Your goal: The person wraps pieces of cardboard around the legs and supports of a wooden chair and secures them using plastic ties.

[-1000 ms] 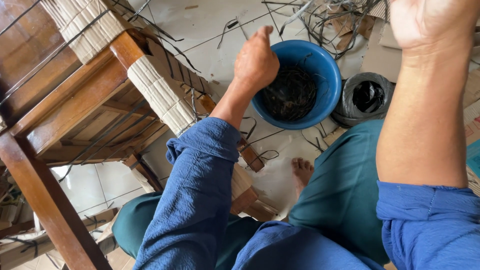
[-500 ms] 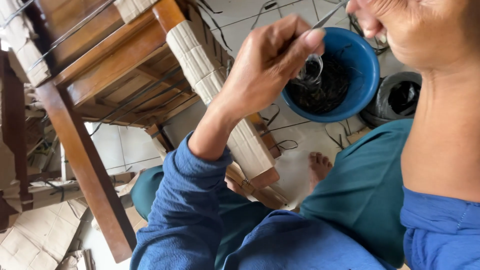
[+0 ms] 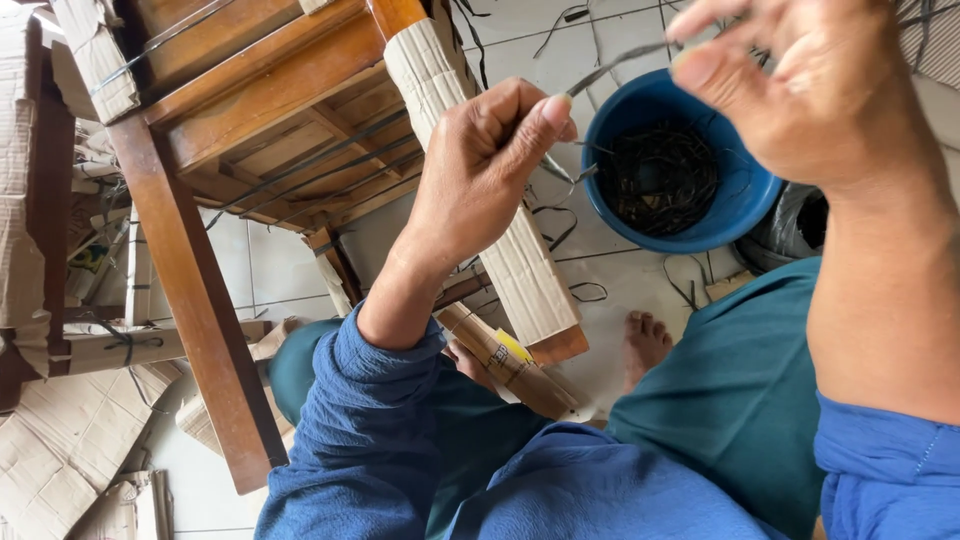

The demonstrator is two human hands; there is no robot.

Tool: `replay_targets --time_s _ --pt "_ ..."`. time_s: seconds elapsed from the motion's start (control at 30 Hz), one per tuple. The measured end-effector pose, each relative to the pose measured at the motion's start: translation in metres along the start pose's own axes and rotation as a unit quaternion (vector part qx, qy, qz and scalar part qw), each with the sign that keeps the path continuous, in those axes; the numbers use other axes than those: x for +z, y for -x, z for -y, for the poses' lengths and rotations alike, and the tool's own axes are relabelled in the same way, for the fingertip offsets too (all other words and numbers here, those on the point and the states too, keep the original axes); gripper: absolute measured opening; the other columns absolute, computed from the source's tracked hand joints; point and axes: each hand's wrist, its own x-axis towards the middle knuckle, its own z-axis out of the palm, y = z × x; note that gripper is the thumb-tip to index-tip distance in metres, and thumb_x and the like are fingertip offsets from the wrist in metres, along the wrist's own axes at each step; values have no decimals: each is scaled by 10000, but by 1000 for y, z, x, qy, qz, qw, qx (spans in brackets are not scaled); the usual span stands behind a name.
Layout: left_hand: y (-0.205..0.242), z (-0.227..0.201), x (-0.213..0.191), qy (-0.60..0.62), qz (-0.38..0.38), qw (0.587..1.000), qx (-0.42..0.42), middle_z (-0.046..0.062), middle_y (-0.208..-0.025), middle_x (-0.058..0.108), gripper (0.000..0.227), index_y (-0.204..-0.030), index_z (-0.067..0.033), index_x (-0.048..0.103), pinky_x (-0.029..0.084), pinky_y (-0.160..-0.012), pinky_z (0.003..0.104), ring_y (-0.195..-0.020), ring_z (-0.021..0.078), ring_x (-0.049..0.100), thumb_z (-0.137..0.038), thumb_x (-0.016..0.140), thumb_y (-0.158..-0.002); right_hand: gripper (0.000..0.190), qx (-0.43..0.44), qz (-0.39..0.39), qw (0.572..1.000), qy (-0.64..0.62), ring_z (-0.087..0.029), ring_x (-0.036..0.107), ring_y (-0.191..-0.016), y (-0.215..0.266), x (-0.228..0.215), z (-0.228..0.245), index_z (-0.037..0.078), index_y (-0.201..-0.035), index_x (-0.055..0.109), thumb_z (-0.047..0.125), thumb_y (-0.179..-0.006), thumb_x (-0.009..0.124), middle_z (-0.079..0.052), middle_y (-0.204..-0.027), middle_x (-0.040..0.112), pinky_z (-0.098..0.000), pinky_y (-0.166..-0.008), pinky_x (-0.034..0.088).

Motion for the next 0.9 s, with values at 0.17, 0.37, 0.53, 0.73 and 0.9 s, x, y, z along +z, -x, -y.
replay_targets --time_s 0.17,0.37,0.53,0.73,0.9 --pt "7 -1 -2 58 7 997 -42 -62 -645 367 384 -934 -110 670 265 -530 236 -570 53 314 -438 504 -1045 146 118 4 991 -68 -245 660 -998 -11 20 12 -98 -1238 592 -107 -1142 703 -193 -1098 645 -307 -917 562" --pt "12 2 -6 65 9 997 -48 -60 -670 402 376 -940 -110 681 288 -548 234 -597 55 345 -435 519 -1040 225 91 -8 995 -33 -214 583 -731 -12 26 6 -113 -1025 610 -29 -1234 599 -179 -861 606 -298 -690 484" --pt "13 8 -7 57 6 997 -43 -43 -688 475 387 -955 -84 684 330 -541 218 -614 51 399 -442 552 -1019 478 66 -22 995 70 -233 678 -829 -7 27 4 -42 -905 516 166 -1328 435 -137 -754 565 -334 -697 462" --pt "17 15 -7 72 -9 997 -13 -56 -715 408 271 -946 -120 600 303 -559 228 -624 61 357 -364 559 -1054 607 148 -31 943 -295 -84 381 -520 -10 32 -5 161 -670 398 581 -1095 505 27 -574 329 -206 -509 372" --pt "23 3 0 -29 27 999 -11 -14 -704 537 206 -1021 -68 666 347 -527 256 -568 83 417 -216 534 -1079 206 167 -99 836 -514 -45 681 -707 -9 55 -10 198 -1026 709 380 -1099 646 -15 -1182 738 -96 -558 467"
